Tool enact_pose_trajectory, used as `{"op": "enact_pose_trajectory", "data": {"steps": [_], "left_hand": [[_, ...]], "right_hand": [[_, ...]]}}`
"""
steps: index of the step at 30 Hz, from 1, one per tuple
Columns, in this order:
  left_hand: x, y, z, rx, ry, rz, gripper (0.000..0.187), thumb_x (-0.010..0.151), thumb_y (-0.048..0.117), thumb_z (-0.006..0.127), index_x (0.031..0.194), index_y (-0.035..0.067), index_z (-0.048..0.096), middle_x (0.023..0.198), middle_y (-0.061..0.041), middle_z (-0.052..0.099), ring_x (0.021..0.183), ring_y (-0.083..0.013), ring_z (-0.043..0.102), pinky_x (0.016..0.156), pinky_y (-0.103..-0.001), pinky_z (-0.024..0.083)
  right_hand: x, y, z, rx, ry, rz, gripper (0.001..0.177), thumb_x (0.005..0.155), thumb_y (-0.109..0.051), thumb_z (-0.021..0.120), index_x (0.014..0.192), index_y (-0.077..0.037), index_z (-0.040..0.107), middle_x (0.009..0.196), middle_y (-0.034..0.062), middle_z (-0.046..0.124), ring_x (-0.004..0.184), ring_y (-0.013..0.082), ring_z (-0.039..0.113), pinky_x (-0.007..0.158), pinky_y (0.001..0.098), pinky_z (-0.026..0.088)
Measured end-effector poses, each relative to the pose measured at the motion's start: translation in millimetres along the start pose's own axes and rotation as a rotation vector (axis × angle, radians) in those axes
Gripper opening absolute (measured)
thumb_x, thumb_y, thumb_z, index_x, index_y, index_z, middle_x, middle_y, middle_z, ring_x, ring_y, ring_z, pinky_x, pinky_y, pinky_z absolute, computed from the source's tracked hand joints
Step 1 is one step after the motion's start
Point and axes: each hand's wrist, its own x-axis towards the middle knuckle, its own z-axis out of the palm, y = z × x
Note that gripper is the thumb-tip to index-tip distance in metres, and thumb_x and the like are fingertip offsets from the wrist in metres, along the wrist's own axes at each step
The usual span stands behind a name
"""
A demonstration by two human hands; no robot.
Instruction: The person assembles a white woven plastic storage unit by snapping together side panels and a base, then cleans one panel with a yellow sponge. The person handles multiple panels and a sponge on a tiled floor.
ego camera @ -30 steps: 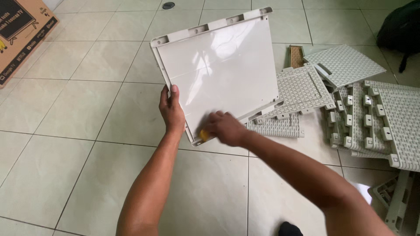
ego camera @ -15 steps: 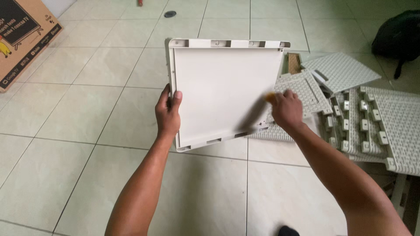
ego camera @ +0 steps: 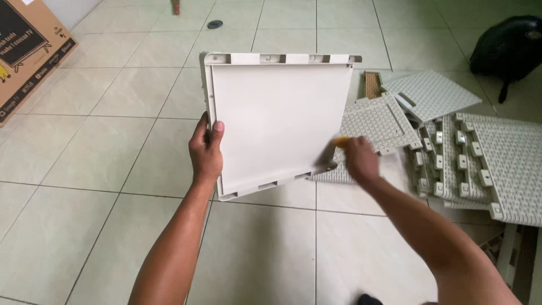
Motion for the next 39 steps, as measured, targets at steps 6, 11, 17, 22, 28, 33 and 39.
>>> {"op": "enact_pose_trajectory", "data": {"steps": [6, 11, 17, 22, 28, 33, 39], "left_hand": [[-2, 5, 5, -0.024, -0.036, -0.06, 0.057, 0.104, 0.05, 0.058, 0.139, 0.005, 0.063, 0.082, 0.006, 0.052, 0.073, -0.0059, 0.043, 0.064, -0.024, 0.039], [-4, 6, 12, -0.098, 0.048, -0.077, 0.056, 0.104, 0.047, 0.061, 0.138, 0.003, 0.062, 0.09, 0.005, 0.057, 0.076, -0.0067, 0.042, 0.069, -0.025, 0.04], [1, -4, 30, -0.196, 0.193, -0.165, 0.053, 0.104, 0.044, 0.058, 0.136, 0.003, 0.06, 0.108, -0.004, 0.069, 0.096, -0.0114, 0.061, 0.087, -0.029, 0.05], [0, -13, 17, -0.32, 0.274, -0.27, 0.053, 0.104, 0.042, 0.056, 0.137, 0.0, 0.059, 0.132, -0.011, 0.066, 0.121, -0.0212, 0.061, 0.102, -0.035, 0.049], [-7, -30, 22, -0.516, 0.327, -0.398, 0.061, 0.101, 0.047, 0.053, 0.141, 0.0, 0.052, 0.141, -0.013, 0.06, 0.126, -0.0241, 0.061, 0.105, -0.039, 0.052], [-12, -40, 32, -0.609, 0.391, -0.508, 0.068, 0.101, 0.051, 0.05, 0.144, -0.002, 0.049, 0.145, -0.016, 0.058, 0.127, -0.0265, 0.062, 0.105, -0.04, 0.054], [-10, -44, 27, -0.67, 0.389, -0.46, 0.07, 0.1, 0.053, 0.049, 0.145, 0.0, 0.045, 0.146, -0.015, 0.055, 0.128, -0.0275, 0.061, 0.105, -0.041, 0.054]], "right_hand": [[-13, -17, 16, 0.06, -0.128, -0.268, 0.022, 0.098, -0.021, 0.053, 0.106, -0.02, 0.073, 0.1, 0.0143, 0.064, 0.094, 0.0325, 0.063, 0.083, 0.0484, 0.056], [11, -17, -13, -0.13, 0.044, 0.166, 0.026, 0.107, -0.025, 0.051, 0.113, -0.006, 0.068, 0.111, 0.0186, 0.066, 0.085, 0.0362, 0.068, 0.078, 0.0502, 0.055], [-46, -124, 18, 0.596, -0.4, -0.139, 0.017, 0.101, -0.017, 0.052, 0.108, -0.001, 0.056, 0.087, 0.0119, 0.065, 0.067, 0.0196, 0.066, 0.063, 0.0372, 0.059], [-60, -84, 32, 0.608, -0.472, 0.086, 0.018, 0.097, -0.015, 0.055, 0.11, -0.003, 0.061, 0.092, 0.0144, 0.067, 0.071, 0.0235, 0.071, 0.062, 0.0353, 0.06], [10, -41, 90, 1.401, 0.299, 0.708, 0.03, 0.107, -0.022, 0.044, 0.125, 0.001, 0.045, 0.117, 0.0178, 0.062, 0.094, 0.028, 0.075, 0.078, 0.0399, 0.065], [-21, -96, 135, 1.283, -0.45, 0.539, 0.036, 0.102, -0.015, 0.046, 0.134, 0.0, 0.048, 0.121, 0.0185, 0.06, 0.092, 0.0232, 0.07, 0.078, 0.0384, 0.068], [19, -57, 88, 1.254, 0.052, 0.843, 0.038, 0.105, -0.027, 0.045, 0.132, -0.001, 0.037, 0.121, 0.0223, 0.058, 0.088, 0.0262, 0.067, 0.067, 0.0362, 0.058]]}}
